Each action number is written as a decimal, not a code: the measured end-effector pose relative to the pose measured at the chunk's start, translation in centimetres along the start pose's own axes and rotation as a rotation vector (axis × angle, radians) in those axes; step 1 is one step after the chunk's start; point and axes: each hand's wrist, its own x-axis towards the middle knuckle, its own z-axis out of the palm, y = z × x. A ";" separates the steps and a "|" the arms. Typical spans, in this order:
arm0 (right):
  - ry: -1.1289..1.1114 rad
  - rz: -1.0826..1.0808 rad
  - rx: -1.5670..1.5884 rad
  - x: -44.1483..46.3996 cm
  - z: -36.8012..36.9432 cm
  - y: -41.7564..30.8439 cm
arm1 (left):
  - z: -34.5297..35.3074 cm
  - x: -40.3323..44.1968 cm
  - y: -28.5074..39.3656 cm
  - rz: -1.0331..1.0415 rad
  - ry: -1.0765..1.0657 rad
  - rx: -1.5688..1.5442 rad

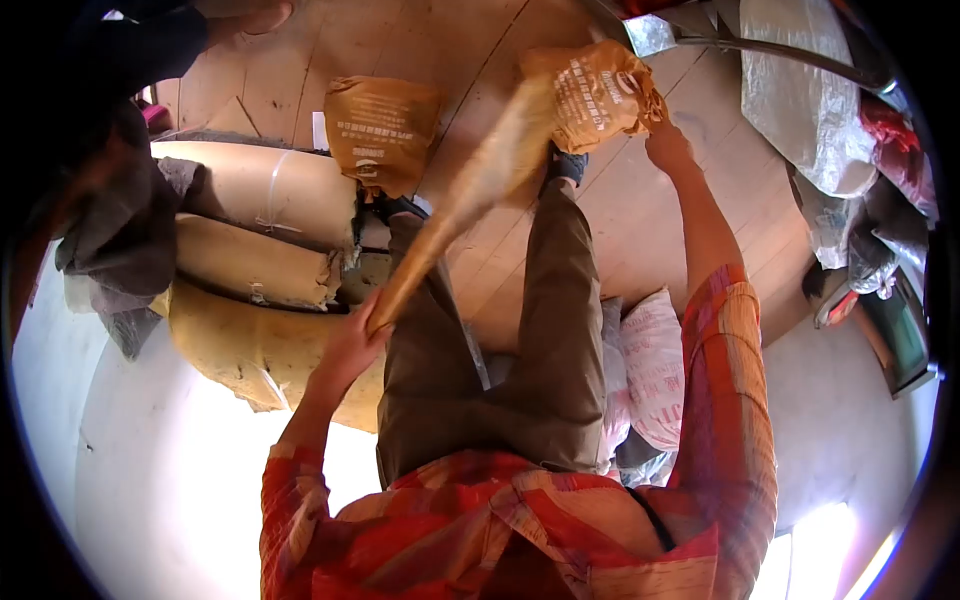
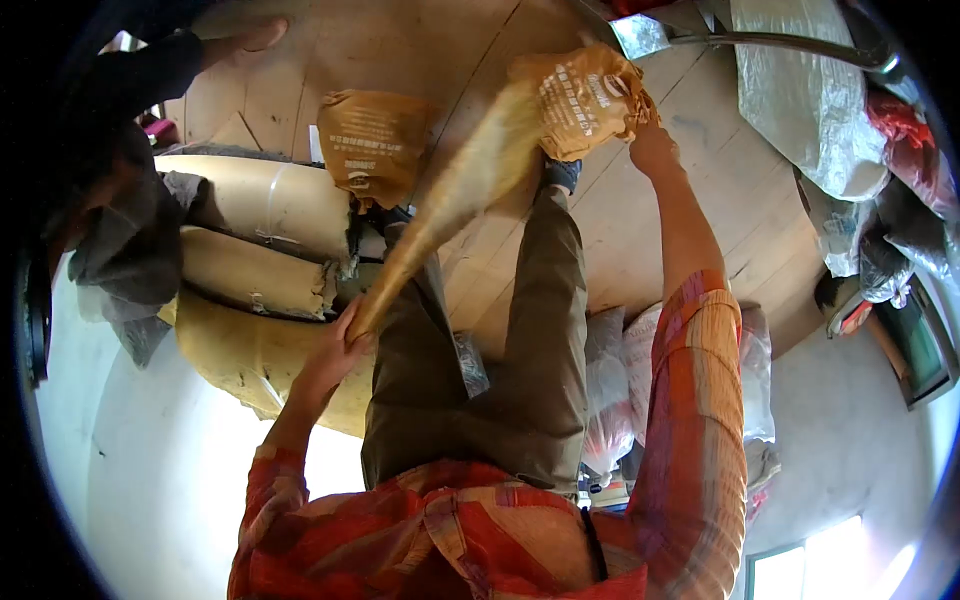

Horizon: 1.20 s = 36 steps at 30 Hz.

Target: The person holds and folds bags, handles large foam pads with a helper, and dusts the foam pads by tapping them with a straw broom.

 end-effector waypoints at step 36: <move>-0.073 -0.448 0.357 -19.1 -6.4 -10.2 | 4.5 -10.7 8.8 -0.484 -0.104 -0.258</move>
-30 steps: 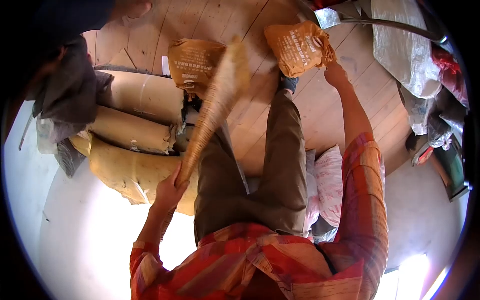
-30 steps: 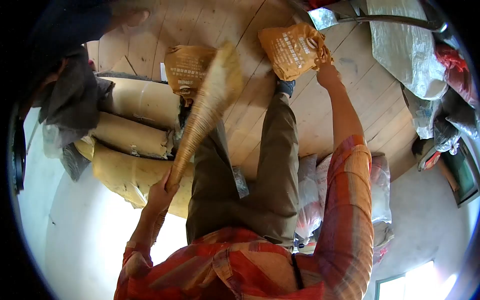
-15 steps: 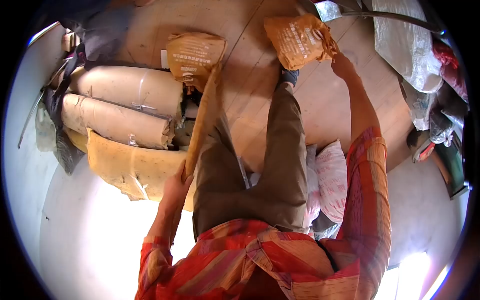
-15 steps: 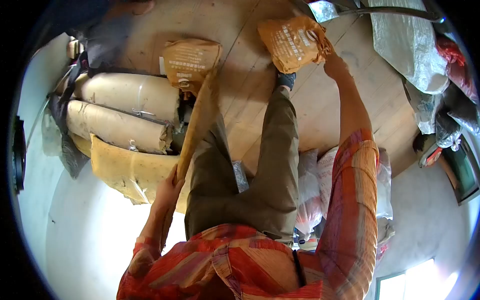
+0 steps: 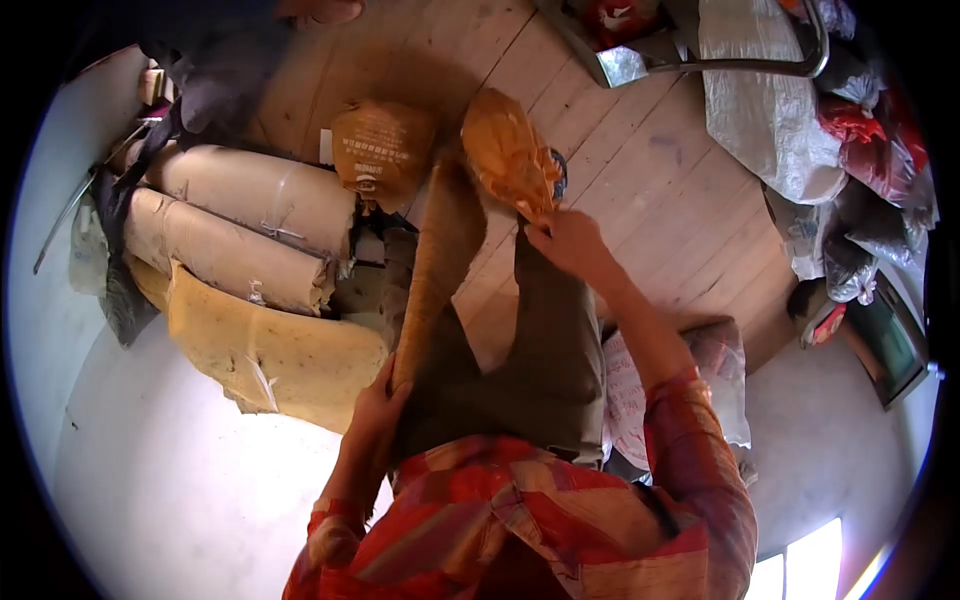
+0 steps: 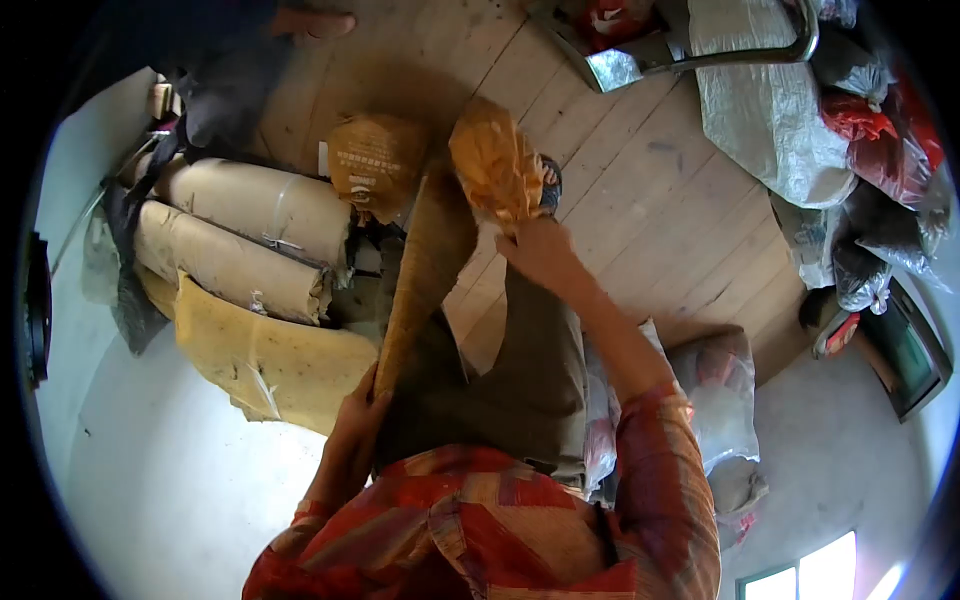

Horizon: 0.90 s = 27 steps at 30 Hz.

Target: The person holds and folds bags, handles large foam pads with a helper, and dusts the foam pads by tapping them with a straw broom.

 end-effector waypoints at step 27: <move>-0.118 0.339 -0.311 -21.6 -1.8 17.8 | 5.7 -8.1 -3.1 -0.356 -0.082 -0.934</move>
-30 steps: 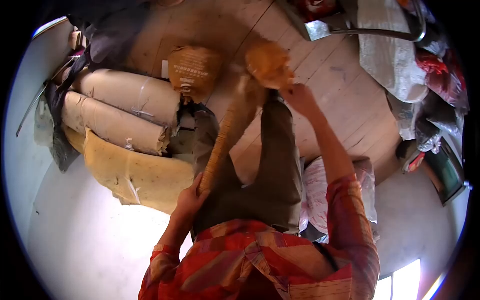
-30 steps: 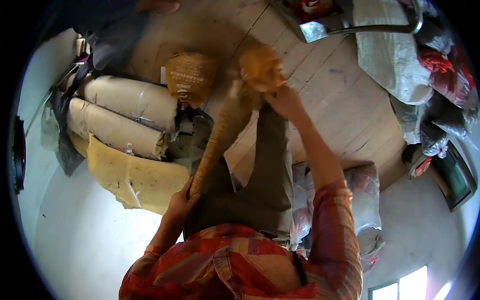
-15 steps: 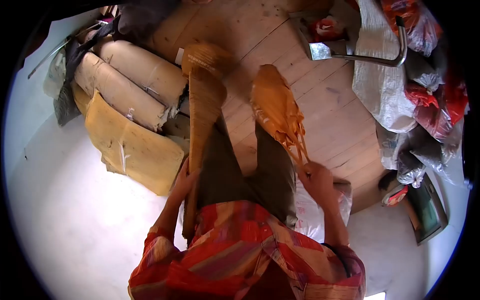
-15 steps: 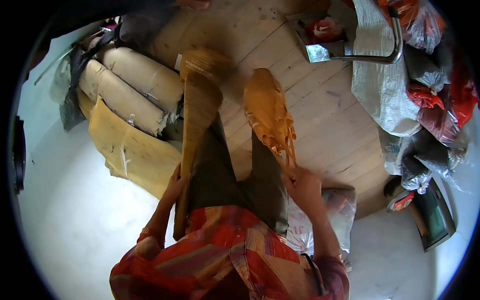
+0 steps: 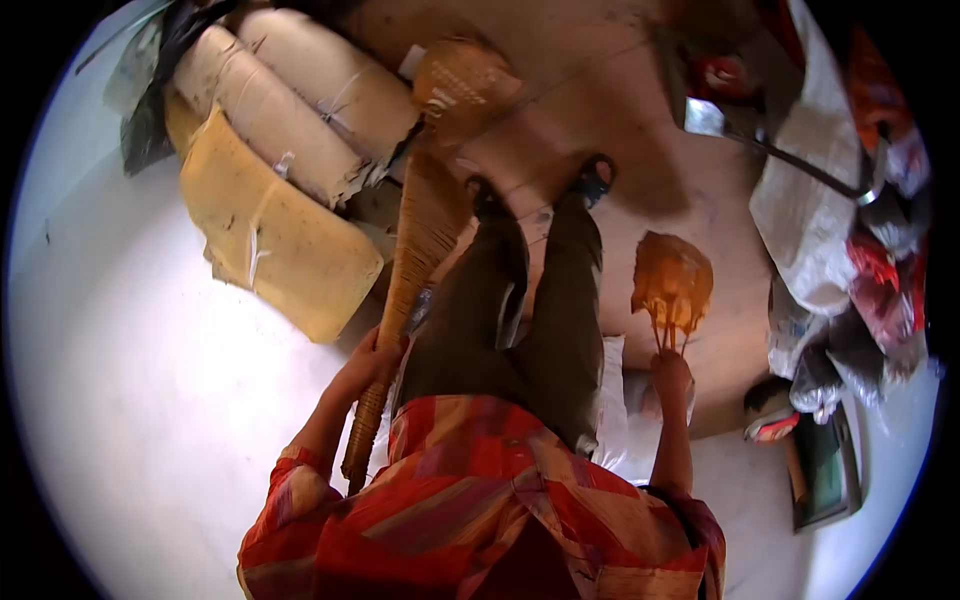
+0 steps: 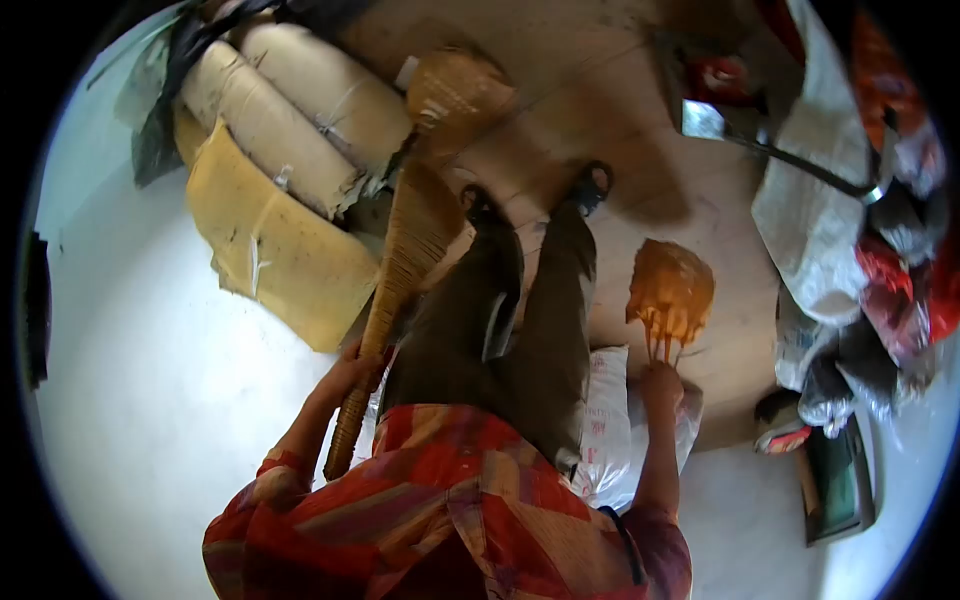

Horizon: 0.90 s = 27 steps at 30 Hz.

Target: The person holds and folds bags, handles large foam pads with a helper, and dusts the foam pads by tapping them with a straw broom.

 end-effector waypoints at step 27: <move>0.007 0.235 0.416 24.7 7.9 -3.0 | -1.1 8.0 -12.8 -0.002 -0.062 -0.514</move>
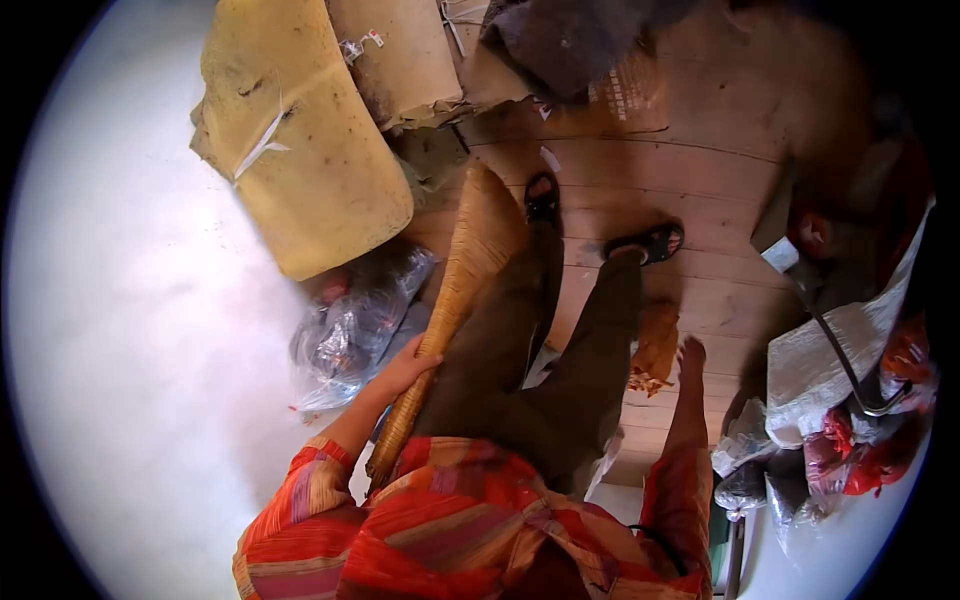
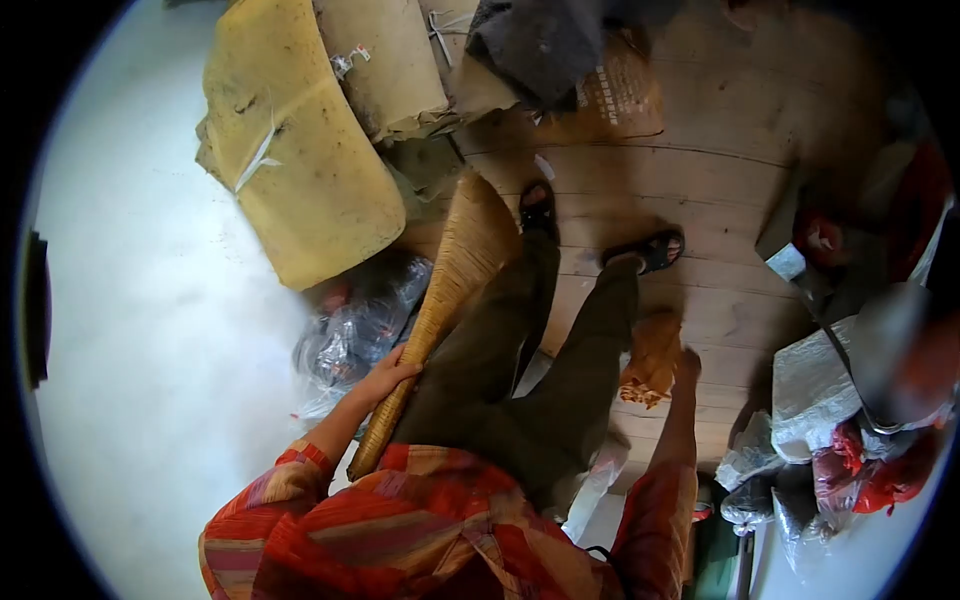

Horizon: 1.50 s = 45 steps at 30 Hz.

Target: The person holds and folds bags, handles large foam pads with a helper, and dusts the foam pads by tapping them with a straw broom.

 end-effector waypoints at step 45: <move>0.075 -1.200 -1.732 3.7 32.1 -52.8 | 0.0 7.1 -4.5 -0.179 -0.137 -0.564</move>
